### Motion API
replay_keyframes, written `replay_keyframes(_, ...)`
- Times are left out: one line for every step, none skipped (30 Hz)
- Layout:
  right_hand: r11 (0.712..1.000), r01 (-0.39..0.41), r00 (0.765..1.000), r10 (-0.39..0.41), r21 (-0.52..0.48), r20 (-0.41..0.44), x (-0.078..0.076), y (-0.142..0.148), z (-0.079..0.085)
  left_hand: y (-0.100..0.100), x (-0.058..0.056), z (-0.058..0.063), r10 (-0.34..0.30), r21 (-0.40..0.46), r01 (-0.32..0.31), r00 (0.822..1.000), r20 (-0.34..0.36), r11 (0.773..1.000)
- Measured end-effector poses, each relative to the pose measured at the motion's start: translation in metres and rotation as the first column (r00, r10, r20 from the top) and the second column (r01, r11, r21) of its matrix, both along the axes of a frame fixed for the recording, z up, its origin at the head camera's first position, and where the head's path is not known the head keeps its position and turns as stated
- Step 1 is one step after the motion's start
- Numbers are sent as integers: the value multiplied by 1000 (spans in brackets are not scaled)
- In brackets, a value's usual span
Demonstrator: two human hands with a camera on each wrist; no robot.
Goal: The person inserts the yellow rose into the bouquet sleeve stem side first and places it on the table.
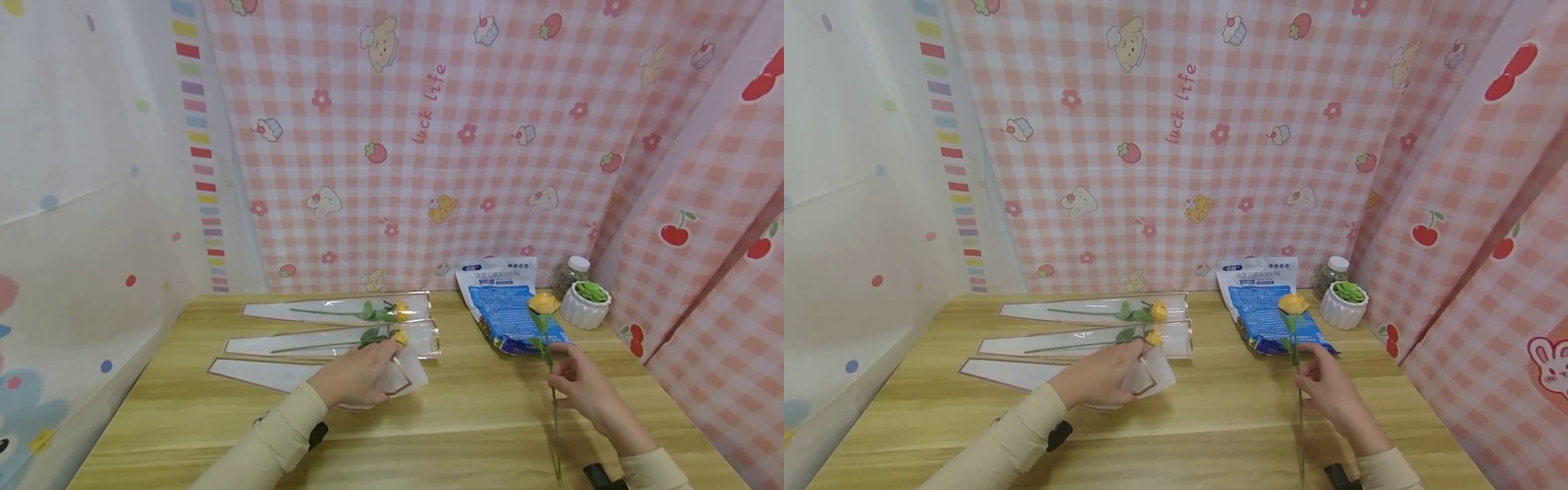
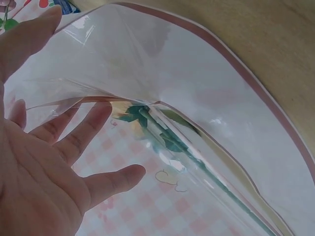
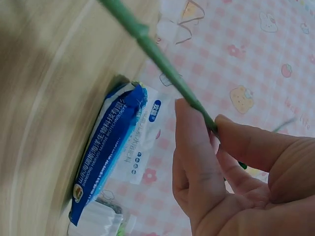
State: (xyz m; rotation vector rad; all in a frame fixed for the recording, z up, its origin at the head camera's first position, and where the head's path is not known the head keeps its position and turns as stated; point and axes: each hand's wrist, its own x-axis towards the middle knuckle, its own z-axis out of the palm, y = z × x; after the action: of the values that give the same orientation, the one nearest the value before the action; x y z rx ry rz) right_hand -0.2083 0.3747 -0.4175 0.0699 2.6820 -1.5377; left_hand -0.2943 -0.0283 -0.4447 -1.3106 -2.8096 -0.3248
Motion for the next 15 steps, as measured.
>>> replay_keyframes(1000,1,1000,-1,0,-6,0,0,1,0,0,0,1,-1,-1,1000,1,1000)
replay_keyframes(1000,2,1000,-2,5,-11,0,0,2,0,0,0,1,-2,-1,1000,2,1000)
replay_keyframes(1000,7,1000,-7,9,-19,0,0,3,0,0,0,3,-3,-3,1000,3,1000)
replay_keyframes(1000,12,1000,-12,15,-27,1,0,3,0,0,0,3,-3,-3,1000,5,1000)
replay_keyframes(1000,21,999,-20,20,-36,1,-1,4,0,0,1,3,-3,-3,1000,7,1000)
replay_keyframes(999,22,998,-21,24,-52,1,-1,5,0,0,1,4,-4,-4,1000,7,1000)
replay_keyframes(999,31,998,-29,28,-63,1,-2,6,1,0,1,5,-5,-5,1000,6,1000)
replay_keyframes(999,36,996,-34,32,-77,1,-2,6,1,0,1,4,-6,-4,1000,3,1000)
replay_keyframes(998,45,995,-42,36,-90,1,-3,7,1,0,1,4,-6,-4,1000,3,1000)
replay_keyframes(998,51,994,-48,35,-101,1,-3,8,1,0,1,4,-7,-4,1000,1,1000)
replay_keyframes(998,59,992,-55,31,-111,0,-3,8,1,0,1,4,-8,-4,1000,1,1000)
replay_keyframes(998,63,991,-59,29,-123,0,-3,8,1,0,1,5,-11,-5,1000,0,1000)
replay_keyframes(997,70,989,-66,27,-131,0,-4,9,1,0,1,5,-12,-5,1000,0,1000)
replay_keyframes(997,75,987,-70,29,-142,-1,-4,9,1,0,1,6,-14,-6,1000,0,1000)
replay_keyframes(996,84,985,-78,30,-151,-1,-4,9,1,0,1,7,-16,-7,1000,0,1000)
